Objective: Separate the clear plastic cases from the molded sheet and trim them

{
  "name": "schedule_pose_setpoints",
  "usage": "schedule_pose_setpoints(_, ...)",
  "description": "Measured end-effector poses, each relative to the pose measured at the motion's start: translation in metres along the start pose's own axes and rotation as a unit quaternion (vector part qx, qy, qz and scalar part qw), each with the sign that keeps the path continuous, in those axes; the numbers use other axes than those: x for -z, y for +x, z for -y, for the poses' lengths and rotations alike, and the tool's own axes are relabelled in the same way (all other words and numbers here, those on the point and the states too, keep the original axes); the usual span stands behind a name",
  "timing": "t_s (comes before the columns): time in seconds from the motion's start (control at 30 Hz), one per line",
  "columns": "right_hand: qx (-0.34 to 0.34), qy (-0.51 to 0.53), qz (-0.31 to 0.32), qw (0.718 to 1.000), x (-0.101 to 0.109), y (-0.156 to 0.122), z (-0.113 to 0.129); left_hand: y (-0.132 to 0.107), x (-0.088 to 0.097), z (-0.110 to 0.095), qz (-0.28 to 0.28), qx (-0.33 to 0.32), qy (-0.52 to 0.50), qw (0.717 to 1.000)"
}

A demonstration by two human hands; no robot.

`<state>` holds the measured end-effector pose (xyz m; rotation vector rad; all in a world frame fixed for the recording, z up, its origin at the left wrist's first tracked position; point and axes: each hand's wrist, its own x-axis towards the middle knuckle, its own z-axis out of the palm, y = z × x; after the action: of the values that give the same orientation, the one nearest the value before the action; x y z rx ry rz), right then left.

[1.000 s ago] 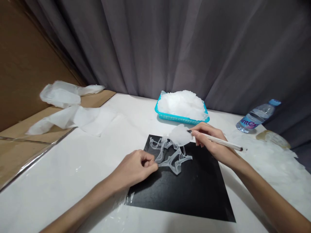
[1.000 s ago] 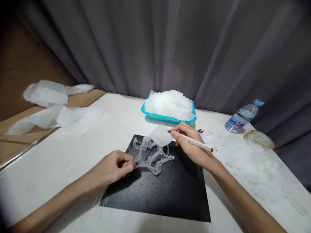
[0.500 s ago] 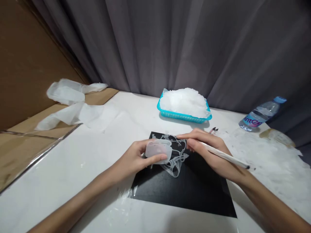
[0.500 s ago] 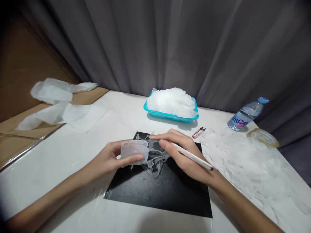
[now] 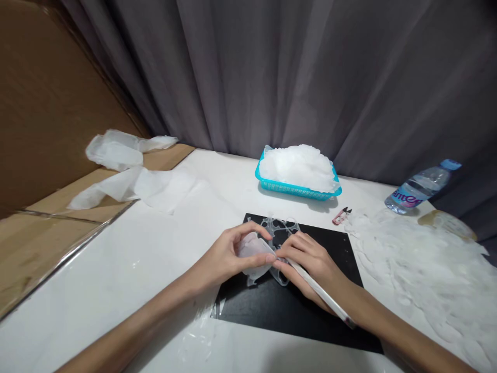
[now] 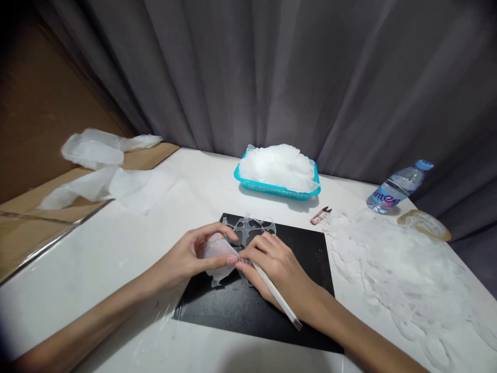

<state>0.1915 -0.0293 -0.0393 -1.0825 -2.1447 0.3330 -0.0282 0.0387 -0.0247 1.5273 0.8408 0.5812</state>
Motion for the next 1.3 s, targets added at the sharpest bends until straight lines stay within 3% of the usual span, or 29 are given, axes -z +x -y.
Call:
schedule_pose_setpoints(0.1,0.001,-0.030,0.015,0.999,0.001,0.000,-0.001,-0.002,-0.004,-0.003,0.009,0.008,0.029,1.000)
schedule_pose_setpoints(0.17,0.014,-0.081,0.024,0.996,0.001,-0.001,-0.001,-0.002,-0.006,-0.004,-0.016,0.022,0.021,0.999)
schedule_pose_setpoints(0.27,0.075,-0.205,0.041,0.975,0.001,-0.005,0.002,0.003,0.004,-0.004,-0.146,0.048,-0.027,0.988)
schedule_pose_setpoints(0.33,0.104,-0.248,0.052,0.962,0.002,-0.007,0.006,0.008,0.018,-0.004,-0.250,0.047,-0.077,0.964)
schedule_pose_setpoints(0.4,0.089,-0.249,0.058,0.963,0.005,-0.008,0.008,0.011,0.031,-0.004,-0.275,0.051,-0.133,0.951)
schedule_pose_setpoints(0.5,0.020,-0.218,0.066,0.973,0.016,-0.007,0.004,0.012,0.038,-0.007,-0.237,0.049,-0.161,0.957)
schedule_pose_setpoints(0.7,-0.050,-0.126,0.012,0.991,0.035,0.001,-0.004,0.003,0.017,-0.013,-0.143,0.011,-0.076,0.987)
schedule_pose_setpoints(0.83,-0.051,-0.109,-0.020,0.993,0.021,0.002,-0.009,0.000,0.003,-0.014,-0.091,0.012,-0.084,0.992)
schedule_pose_setpoints(1.1,-0.048,-0.184,0.036,0.981,-0.009,-0.011,-0.039,-0.007,-0.012,-0.009,-0.016,0.074,-0.171,0.982)
schedule_pose_setpoints(1.3,-0.072,-0.134,0.063,0.986,-0.012,-0.013,-0.034,-0.009,-0.014,-0.019,0.021,0.107,-0.264,0.958)
